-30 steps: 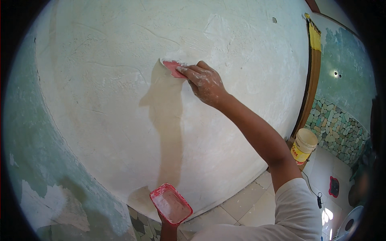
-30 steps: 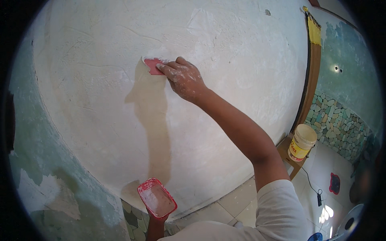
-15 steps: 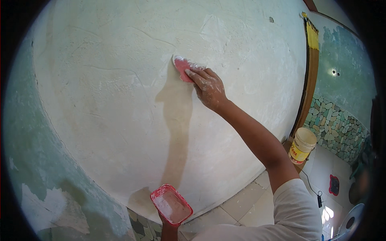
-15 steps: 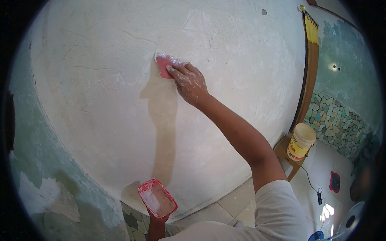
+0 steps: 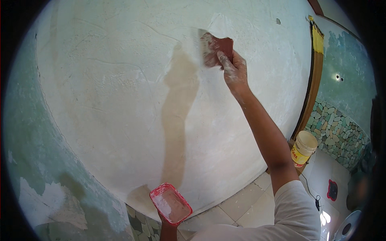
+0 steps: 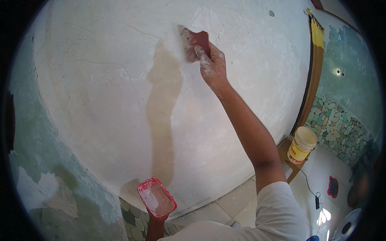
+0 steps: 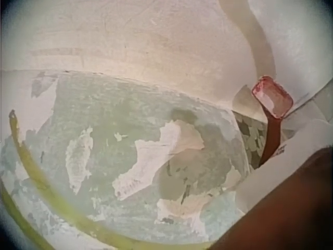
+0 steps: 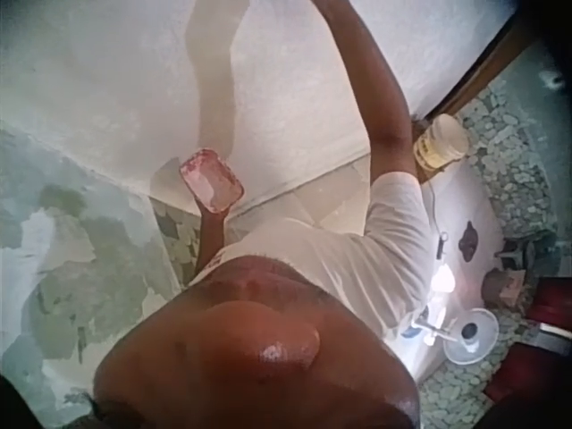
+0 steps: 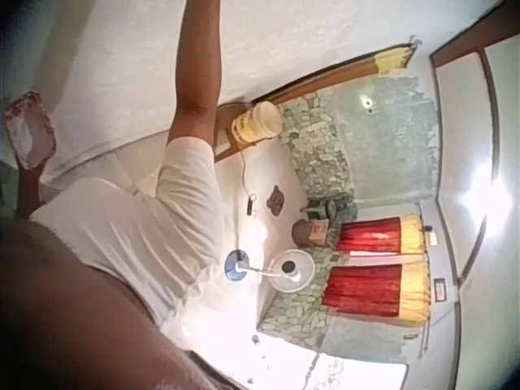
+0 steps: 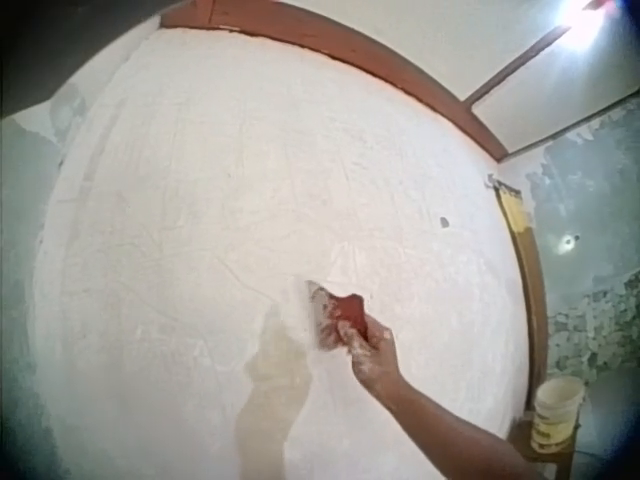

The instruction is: Applying white putty to a wall using a plastic scraper.

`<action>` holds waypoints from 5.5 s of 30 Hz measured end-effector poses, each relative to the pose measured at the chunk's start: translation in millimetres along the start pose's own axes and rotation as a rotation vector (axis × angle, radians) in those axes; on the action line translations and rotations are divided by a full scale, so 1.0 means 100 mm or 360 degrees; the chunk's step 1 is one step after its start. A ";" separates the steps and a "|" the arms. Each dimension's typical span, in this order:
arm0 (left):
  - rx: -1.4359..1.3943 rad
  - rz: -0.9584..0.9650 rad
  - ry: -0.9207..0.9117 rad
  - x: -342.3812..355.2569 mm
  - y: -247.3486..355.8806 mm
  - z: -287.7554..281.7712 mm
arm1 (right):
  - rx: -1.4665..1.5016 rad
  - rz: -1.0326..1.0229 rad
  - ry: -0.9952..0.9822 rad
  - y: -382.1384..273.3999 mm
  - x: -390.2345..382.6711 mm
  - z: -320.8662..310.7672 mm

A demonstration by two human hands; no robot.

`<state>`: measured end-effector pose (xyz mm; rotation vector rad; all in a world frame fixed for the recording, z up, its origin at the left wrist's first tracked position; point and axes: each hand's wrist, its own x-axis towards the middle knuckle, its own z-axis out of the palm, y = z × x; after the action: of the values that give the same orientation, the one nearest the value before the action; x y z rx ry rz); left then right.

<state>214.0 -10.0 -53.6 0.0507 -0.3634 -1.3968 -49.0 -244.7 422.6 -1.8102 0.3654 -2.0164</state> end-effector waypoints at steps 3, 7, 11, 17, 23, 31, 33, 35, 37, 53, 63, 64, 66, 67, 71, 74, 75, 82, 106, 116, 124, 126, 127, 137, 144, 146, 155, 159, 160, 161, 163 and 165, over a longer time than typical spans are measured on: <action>-0.0027 -0.0078 0.0097 -0.03 -0.04 0.22 | -0.1366 -0.1156 0.0302 0.23 0.23 -0.04; 0.0280 -0.0038 0.0223 -0.08 -0.01 0.40 | -0.1653 -0.0999 0.0107 0.41 0.05 0.29; 0.0242 -0.0085 0.0257 -0.07 -0.03 0.28 | -0.1597 -0.0954 0.0011 0.51 -0.24 0.34; 0.0612 0.0022 0.0161 0.05 -0.04 -0.08 | -0.1481 -0.1022 -0.0285 0.31 -0.53 0.28; 0.0506 -0.0125 -0.0013 0.04 -0.21 0.65 | -0.1348 -0.1255 -0.0039 0.11 -0.01 -0.05; 0.0237 -0.0082 0.0277 -0.04 -0.11 0.32 | -0.1378 -0.1028 -0.0256 0.20 -0.03 0.00; 0.0232 -0.0086 0.0224 -0.07 -0.07 0.33 | -0.1331 -0.1110 -0.0317 0.28 -0.20 0.04; 0.0230 -0.0086 0.0169 -0.10 -0.02 0.29 | -0.1380 -0.1318 -0.0426 0.30 -0.35 0.13; 0.0097 -0.0083 0.0207 -0.15 0.04 0.14 | -0.1412 -0.1287 -0.0517 0.24 -0.44 0.17; 0.0342 -0.0059 0.0118 -0.18 0.05 0.09 | -0.1336 -0.1173 -0.0541 0.20 -0.36 0.04; 0.0240 -0.0075 0.0310 -0.12 0.03 -0.01 | -0.1086 -0.1156 0.0054 0.00 0.36 -0.08; 0.0198 -0.0088 0.0351 -0.12 0.02 -0.03 | -0.1198 -0.1115 0.0093 -0.01 0.40 -0.11; 0.0149 -0.0121 0.0353 -0.15 0.01 0.16 | -0.1383 -0.1081 0.0102 0.04 0.43 -0.18; 0.0102 -0.0154 0.0351 -0.15 -0.01 0.22 | -0.1393 -0.1078 0.0100 0.11 0.39 -0.19; 0.0146 -0.0107 0.0301 -0.23 0.08 0.06 | -0.1466 -0.1244 -0.0131 0.35 0.00 0.08; 0.0120 -0.0072 0.0333 -0.20 0.08 -0.11 | -0.1426 -0.1417 -0.0201 0.35 -0.32 0.22; 0.0116 -0.0041 0.0329 -0.18 0.06 -0.11 | -0.1390 -0.1336 -0.0332 0.26 -0.41 0.23; 0.0111 -0.0085 0.0313 -0.16 0.00 -0.07 | -0.1322 -0.1319 0.0016 0.03 0.00 0.08; -0.0003 -0.0125 0.0256 -0.32 0.06 -0.08 | -0.1410 -0.1258 -0.0029 0.32 0.06 -0.04; 0.0200 -0.0168 0.0114 -0.24 0.06 0.03 | -0.1242 -0.1340 0.0005 0.18 0.08 -0.02; 0.0535 -0.0040 -0.0025 -0.23 -0.01 0.65 | -0.1352 -0.1236 -0.0188 0.42 -0.18 -0.07; 0.0233 -0.0001 0.0142 -0.26 0.09 0.12 | -0.1318 -0.1232 -0.0256 0.25 -0.34 0.11; -0.0080 0.0006 0.0294 -0.27 0.11 -0.08 | -0.1295 -0.1186 -0.0323 0.20 -0.39 0.14; 0.1566 0.0179 0.0079 -0.17 0.06 -0.13 | -0.1339 -0.1120 0.0134 0.46 0.00 -0.05; 0.0535 0.0140 -0.0121 -0.24 0.07 0.83 | -0.0199 -0.0463 -0.0244 -0.04 -0.96 0.05; 0.0321 0.0075 0.0123 -0.17 0.04 0.52 | -0.0417 -0.0034 -0.0396 -0.14 -1.60 0.19; 0.0412 0.0151 0.0123 -0.24 -0.07 0.86 | -0.0180 0.0790 -0.1458 -0.65 -2.74 0.14; 0.0405 0.0199 0.0297 -0.18 -0.11 0.80 | -0.0234 0.0823 -0.1493 -0.61 -3.00 0.20; 0.0382 0.0197 0.0297 -0.17 -0.12 0.80 | -0.0319 0.0808 -0.1514 -0.63 -3.07 0.21; 0.0386 0.0184 0.0301 -0.18 -0.11 0.79 | -0.0406 0.0796 -0.1531 -0.63 -3.12 0.23; 0.0509 0.0216 0.0357 -0.21 -0.11 0.78 | -0.0414 0.0824 -0.1527 -0.61 -3.21 0.26; 0.0511 0.0209 0.0394 -0.20 -0.12 0.80 | -0.0569 0.0724 -0.1521 -0.60 -3.30 0.29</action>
<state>177.7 21.4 14.6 0.4520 -0.3738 -1.1757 -1.7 -37.3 162.0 -2.3724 0.7566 -0.6784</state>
